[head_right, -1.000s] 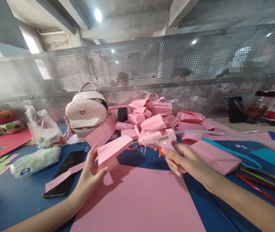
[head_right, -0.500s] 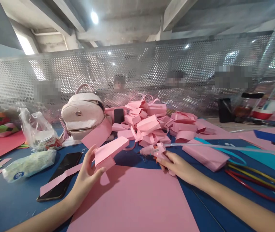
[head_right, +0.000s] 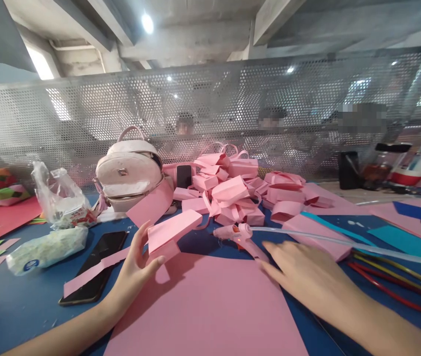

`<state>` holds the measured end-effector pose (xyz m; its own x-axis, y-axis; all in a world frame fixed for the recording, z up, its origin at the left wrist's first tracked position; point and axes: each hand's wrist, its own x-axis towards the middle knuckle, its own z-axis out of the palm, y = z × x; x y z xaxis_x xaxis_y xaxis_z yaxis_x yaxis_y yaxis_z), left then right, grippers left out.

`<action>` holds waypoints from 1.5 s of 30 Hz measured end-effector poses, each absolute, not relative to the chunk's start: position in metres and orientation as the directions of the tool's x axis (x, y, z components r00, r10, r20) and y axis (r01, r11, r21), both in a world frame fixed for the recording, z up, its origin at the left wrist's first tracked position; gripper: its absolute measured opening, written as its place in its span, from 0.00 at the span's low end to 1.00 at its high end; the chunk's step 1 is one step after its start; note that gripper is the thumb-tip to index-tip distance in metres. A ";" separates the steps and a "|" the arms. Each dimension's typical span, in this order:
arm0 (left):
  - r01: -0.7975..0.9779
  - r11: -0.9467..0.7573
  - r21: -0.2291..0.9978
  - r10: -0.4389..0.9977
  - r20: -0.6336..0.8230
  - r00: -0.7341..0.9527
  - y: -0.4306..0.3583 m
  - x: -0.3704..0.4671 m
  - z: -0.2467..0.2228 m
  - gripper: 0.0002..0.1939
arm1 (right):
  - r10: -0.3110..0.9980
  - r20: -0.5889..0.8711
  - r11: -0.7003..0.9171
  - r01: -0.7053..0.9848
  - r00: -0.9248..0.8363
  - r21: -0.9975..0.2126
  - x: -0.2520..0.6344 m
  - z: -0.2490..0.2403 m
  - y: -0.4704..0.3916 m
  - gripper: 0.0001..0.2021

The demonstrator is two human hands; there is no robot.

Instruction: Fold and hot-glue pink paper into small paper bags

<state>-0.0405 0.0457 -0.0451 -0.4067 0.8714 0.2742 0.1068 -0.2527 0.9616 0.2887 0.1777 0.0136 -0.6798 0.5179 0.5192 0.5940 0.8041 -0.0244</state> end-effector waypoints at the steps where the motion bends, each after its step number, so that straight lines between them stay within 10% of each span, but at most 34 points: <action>1: 0.108 -0.254 0.961 0.871 0.276 -0.407 0.046 -0.040 -0.045 0.42 | 0.479 0.490 0.799 0.593 -0.729 0.102 0.292 0.016 0.168 0.15; 4: 0.131 -0.252 0.959 0.868 0.284 -0.408 0.045 -0.039 -0.044 0.41 | 0.327 0.511 0.817 0.509 -0.795 0.269 0.287 0.026 0.139 0.15; 11: 0.116 -0.297 0.948 0.867 0.319 -0.383 0.042 -0.037 -0.042 0.44 | 0.157 0.626 0.983 0.183 -0.764 -0.024 0.216 0.054 0.125 0.08; 17: 0.139 -0.350 0.926 0.855 0.377 -0.357 0.038 -0.036 -0.040 0.44 | 0.567 0.465 0.729 0.152 -0.680 -0.667 0.160 0.031 0.136 0.01; 21: 0.138 -0.368 0.919 0.838 0.393 -0.378 0.041 -0.036 -0.039 0.45 | 0.708 0.391 0.504 0.033 -0.588 -0.863 0.141 0.011 0.133 0.06; 34: 0.014 -0.281 0.960 0.907 0.270 -0.322 0.046 -0.032 -0.044 0.53 | 0.768 0.288 0.289 -0.092 -0.572 -0.953 0.143 -0.017 0.135 0.13; 45: 0.073 -0.055 0.996 0.912 0.080 -0.402 0.041 -0.044 -0.041 0.28 | 0.696 0.306 0.346 -0.071 -0.650 -0.936 0.152 -0.023 0.136 0.14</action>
